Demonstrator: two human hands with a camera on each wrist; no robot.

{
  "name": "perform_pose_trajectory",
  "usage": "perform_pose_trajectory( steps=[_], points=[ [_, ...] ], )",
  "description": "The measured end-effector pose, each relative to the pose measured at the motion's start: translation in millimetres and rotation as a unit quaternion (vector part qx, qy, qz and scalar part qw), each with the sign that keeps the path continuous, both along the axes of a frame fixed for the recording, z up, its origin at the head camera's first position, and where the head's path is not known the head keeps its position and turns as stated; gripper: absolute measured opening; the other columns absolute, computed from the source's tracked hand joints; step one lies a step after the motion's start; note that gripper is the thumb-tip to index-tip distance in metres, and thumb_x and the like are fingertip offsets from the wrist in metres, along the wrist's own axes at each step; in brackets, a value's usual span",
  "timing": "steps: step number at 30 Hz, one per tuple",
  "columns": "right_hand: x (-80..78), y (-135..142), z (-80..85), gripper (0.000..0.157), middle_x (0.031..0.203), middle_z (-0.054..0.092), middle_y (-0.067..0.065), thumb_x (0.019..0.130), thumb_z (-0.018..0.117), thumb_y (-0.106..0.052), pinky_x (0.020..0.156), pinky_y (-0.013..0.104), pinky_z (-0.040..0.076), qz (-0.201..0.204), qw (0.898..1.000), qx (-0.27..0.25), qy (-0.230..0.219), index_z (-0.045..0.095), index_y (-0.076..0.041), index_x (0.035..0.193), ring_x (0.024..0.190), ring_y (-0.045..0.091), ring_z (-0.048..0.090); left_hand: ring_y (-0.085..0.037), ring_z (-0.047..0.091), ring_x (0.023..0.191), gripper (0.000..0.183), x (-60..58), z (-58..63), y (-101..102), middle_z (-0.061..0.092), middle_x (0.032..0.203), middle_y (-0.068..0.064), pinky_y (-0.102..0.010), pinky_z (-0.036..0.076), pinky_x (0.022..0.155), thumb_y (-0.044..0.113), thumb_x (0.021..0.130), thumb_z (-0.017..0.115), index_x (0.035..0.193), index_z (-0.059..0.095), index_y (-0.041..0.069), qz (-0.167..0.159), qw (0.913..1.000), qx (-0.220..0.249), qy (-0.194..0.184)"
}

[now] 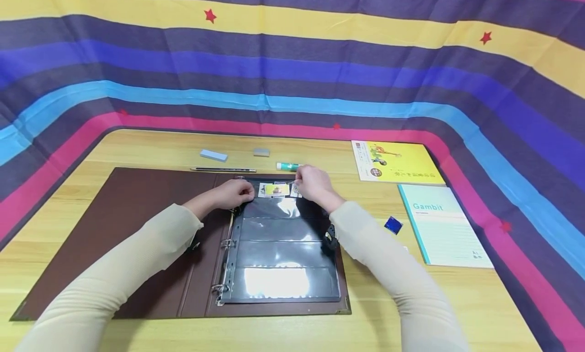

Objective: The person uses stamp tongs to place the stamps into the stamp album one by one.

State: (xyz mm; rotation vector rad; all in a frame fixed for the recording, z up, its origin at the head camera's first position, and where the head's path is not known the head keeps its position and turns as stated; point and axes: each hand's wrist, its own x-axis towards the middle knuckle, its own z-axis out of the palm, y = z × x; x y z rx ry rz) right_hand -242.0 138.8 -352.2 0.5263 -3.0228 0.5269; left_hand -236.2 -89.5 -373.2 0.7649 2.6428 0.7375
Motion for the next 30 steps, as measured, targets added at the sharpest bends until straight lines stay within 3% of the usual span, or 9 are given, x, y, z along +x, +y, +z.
perform_pose_trajectory(
  steps=[12, 18, 30],
  points=[
    [7.6, -17.7, -7.5, 0.007, 0.066, 0.051, -0.004, 0.077, 0.055, -0.015, 0.055, 0.028, 0.036, 0.052, 0.997, 0.028, -0.057, 0.053, -0.015, 0.070, 0.059, 0.013, 0.045, -0.014, 0.042, 0.059, 0.014, -1.0, -2.5, -0.2, 0.046, 0.066, -0.002, -0.027, 0.034, 0.059, 0.008, 0.083, 0.043, 0.071, 0.050, 0.008, 0.006, 1.0000, -0.004, 0.000],
    [3.9, -17.9, -6.5, 0.009, 0.066, 0.051, -0.003, 0.077, 0.053, -0.008, 0.058, 0.027, 0.036, 0.109, 0.990, 0.020, -0.086, 0.055, -0.012, 0.069, 0.059, 0.013, 0.044, -0.014, 0.043, 0.060, 0.014, -1.1, -2.7, 0.7, 0.047, 0.067, -0.003, -0.027, 0.035, 0.060, 0.009, 0.084, 0.042, 0.072, 0.050, 0.008, 0.010, 0.9999, -0.006, -0.003],
    [-2.4, -17.3, -7.1, 0.010, 0.066, 0.049, -0.003, 0.077, 0.052, -0.002, 0.059, 0.026, 0.035, 0.164, 0.982, 0.015, -0.093, 0.055, -0.008, 0.069, 0.061, 0.013, 0.043, -0.015, 0.042, 0.059, 0.013, -0.9, -2.2, 1.8, 0.046, 0.068, -0.003, -0.027, 0.034, 0.058, 0.007, 0.084, 0.042, 0.073, 0.050, 0.007, 0.015, 0.9998, -0.007, -0.012]
  ],
)
